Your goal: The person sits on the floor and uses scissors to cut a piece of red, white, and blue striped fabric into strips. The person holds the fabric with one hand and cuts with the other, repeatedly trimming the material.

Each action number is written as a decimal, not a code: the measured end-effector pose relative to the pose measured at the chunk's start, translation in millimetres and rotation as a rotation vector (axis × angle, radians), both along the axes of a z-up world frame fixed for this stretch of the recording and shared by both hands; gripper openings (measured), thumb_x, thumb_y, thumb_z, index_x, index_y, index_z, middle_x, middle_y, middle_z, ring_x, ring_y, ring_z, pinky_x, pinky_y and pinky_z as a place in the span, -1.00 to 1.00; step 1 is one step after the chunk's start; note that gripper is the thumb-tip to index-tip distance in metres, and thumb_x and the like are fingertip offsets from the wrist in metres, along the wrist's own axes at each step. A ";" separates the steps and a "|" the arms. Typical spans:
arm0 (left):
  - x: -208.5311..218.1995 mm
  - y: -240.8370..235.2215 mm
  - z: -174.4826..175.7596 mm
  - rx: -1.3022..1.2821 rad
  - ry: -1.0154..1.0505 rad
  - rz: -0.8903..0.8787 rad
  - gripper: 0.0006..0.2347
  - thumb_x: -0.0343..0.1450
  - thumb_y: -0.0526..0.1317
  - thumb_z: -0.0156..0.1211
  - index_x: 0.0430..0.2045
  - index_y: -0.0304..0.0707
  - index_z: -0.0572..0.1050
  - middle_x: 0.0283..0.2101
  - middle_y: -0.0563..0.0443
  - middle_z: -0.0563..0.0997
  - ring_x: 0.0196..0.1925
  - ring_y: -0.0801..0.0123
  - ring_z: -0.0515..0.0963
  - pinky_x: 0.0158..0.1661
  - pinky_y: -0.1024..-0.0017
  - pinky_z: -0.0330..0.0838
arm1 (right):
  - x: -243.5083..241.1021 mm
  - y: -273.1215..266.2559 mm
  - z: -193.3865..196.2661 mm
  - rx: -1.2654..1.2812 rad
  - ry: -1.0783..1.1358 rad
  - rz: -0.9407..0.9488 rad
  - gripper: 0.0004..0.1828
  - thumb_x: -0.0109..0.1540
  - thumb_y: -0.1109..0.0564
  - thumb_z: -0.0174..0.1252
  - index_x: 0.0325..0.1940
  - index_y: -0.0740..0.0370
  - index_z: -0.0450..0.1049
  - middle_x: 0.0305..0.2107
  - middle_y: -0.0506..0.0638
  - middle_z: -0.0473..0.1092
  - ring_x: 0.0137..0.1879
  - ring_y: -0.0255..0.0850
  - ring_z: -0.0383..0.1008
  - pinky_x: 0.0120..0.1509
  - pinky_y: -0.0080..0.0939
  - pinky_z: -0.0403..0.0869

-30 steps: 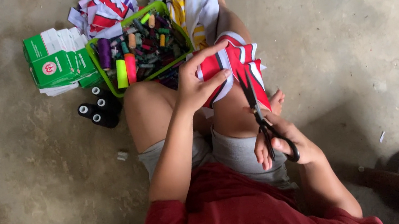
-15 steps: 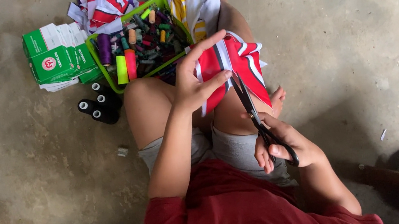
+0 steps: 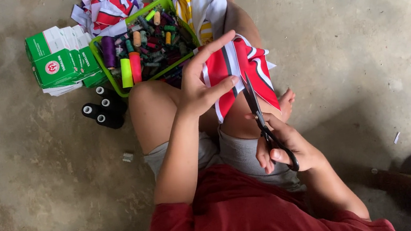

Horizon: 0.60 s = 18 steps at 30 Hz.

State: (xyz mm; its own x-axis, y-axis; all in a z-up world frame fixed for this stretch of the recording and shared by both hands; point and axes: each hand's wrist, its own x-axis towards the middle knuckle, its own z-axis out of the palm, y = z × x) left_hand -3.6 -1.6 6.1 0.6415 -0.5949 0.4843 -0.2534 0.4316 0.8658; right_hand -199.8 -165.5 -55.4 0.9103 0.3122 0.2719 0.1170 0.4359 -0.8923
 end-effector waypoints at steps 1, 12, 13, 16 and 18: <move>-1.8 0.1 0.9 0.001 0.000 -0.002 -0.47 0.36 -0.30 0.42 0.28 -0.18 0.43 0.23 -0.13 0.54 0.28 0.24 0.51 0.32 0.19 0.29 | 1.3 3.0 -0.3 0.001 0.000 -0.002 -0.01 0.28 -0.06 0.26 0.49 0.55 -0.14 -0.54 0.25 0.53 -0.54 -0.11 0.65 -0.51 -0.10 0.65; -10.3 4.1 7.1 -0.015 -0.015 -0.036 -0.43 0.34 -0.26 0.44 0.29 -0.18 0.42 0.26 -0.15 0.52 0.32 0.15 0.50 0.32 0.16 0.32 | 8.0 21.9 -11.5 0.033 -0.154 -0.111 0.07 0.24 -0.06 0.31 0.47 0.67 -0.17 -0.59 0.20 0.50 -0.61 -0.17 0.59 -0.52 -0.16 0.61; -10.9 5.3 7.9 -0.013 -0.009 -0.036 -0.43 0.34 -0.26 0.44 0.29 -0.18 0.42 0.26 -0.15 0.52 0.32 0.15 0.50 0.32 0.16 0.32 | 8.2 23.3 -9.6 0.035 -0.148 -0.111 0.07 0.24 -0.06 0.31 0.47 0.67 -0.17 -0.59 0.20 0.50 -0.61 -0.17 0.59 -0.52 -0.16 0.61; -11.8 7.0 9.6 0.027 -0.030 -0.098 -0.42 0.35 -0.27 0.43 0.32 -0.20 0.38 0.31 -0.17 0.46 0.41 0.05 0.41 0.39 0.05 0.22 | 9.7 25.6 -8.2 0.001 -0.185 -0.161 0.04 0.25 -0.10 0.29 0.47 0.65 -0.13 -0.61 0.11 0.47 -0.61 -0.24 0.55 -0.52 -0.29 0.56; -12.3 7.1 9.3 0.031 -0.035 -0.121 -0.40 0.34 -0.29 0.43 0.33 -0.22 0.36 0.34 -0.17 0.44 0.44 0.07 0.37 0.41 0.05 0.17 | 11.0 25.0 -12.4 0.024 -0.187 -0.159 0.06 0.24 -0.09 0.31 0.46 0.64 -0.13 -0.64 0.12 0.45 -0.63 -0.22 0.53 -0.53 -0.32 0.53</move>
State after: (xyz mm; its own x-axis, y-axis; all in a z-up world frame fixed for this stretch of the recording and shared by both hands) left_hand -15.9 5.5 15.4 0.5471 -0.6816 0.4859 -0.2318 0.4344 0.8704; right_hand -188.8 -140.4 -67.8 0.8807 0.1605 0.4456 0.3479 0.4193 -0.8386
